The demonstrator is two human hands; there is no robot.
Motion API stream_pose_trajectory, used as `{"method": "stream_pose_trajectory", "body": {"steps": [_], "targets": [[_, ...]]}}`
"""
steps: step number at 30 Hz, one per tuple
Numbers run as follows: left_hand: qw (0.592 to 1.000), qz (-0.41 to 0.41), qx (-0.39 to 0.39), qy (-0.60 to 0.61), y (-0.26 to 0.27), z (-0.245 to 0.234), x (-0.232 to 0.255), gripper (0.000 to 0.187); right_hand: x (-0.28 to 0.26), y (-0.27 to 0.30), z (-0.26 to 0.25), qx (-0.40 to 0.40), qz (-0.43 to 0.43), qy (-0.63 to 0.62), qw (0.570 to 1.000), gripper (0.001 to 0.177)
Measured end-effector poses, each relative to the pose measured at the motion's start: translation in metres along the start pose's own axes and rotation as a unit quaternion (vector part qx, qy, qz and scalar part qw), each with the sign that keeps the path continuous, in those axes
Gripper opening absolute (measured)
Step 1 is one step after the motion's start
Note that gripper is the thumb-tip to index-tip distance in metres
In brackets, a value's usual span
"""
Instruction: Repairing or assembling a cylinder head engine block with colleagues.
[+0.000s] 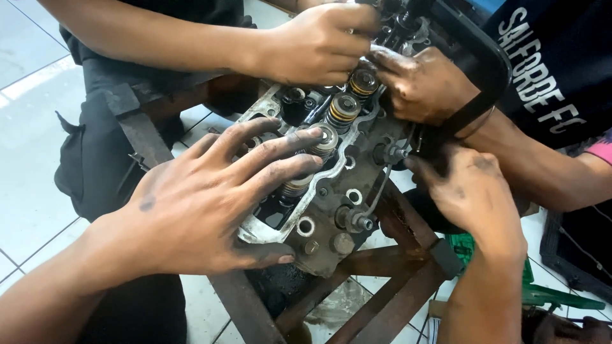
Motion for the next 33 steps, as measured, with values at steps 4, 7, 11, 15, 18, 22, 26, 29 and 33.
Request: {"method": "stream_pose_trajectory", "body": {"steps": [4, 7, 11, 15, 18, 22, 26, 29, 33], "targets": [[1.000, -0.002, -0.005, 0.004, 0.000, 0.001, 0.000, 0.106, 0.012, -0.004, 0.017, -0.029, -0.045, 0.023, 0.998, 0.060], [1.000, 0.001, -0.002, -0.003, 0.001, 0.003, -0.001, 0.109, 0.015, -0.007, 0.025, -0.097, 0.010, 0.022, 0.995, 0.054], [1.000, 0.003, -0.005, -0.014, 0.001, 0.002, -0.001, 0.110, 0.025, -0.005, 0.035, 0.002, -0.086, 0.015, 0.996, 0.058], [1.000, 0.001, -0.010, 0.005, 0.000, -0.004, 0.001, 0.108, 0.019, -0.003, 0.033, -0.007, -0.072, 0.021, 0.997, 0.058], [1.000, 0.007, -0.007, -0.015, 0.005, 0.007, -0.004, 0.113, 0.037, -0.021, 0.052, -0.093, 0.016, 0.028, 0.995, 0.048], [1.000, 0.002, -0.009, -0.002, 0.001, -0.001, 0.000, 0.110, 0.022, -0.007, 0.028, -0.013, -0.100, 0.031, 0.994, 0.054], [1.000, 0.002, -0.006, -0.005, 0.003, 0.002, -0.001, 0.111, -0.004, 0.006, -0.007, -0.100, -0.054, -0.008, 0.994, 0.051], [1.000, 0.001, -0.003, 0.003, 0.004, 0.002, -0.001, 0.110, -0.016, 0.011, -0.024, -0.147, -0.016, -0.015, 0.989, 0.045], [1.000, -0.002, -0.001, 0.008, 0.002, -0.002, 0.002, 0.107, -0.012, 0.018, -0.031, -0.077, -0.015, -0.026, 0.997, 0.044]]}}
Point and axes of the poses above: each hand's wrist, its own y-axis away from the middle knuckle, its own z-axis out of the palm, x = y × z, the point moved 1 cm from there along -y, towards the middle knuckle, and after that the axes turned 1 degree about -y, right-handed, at the moved point
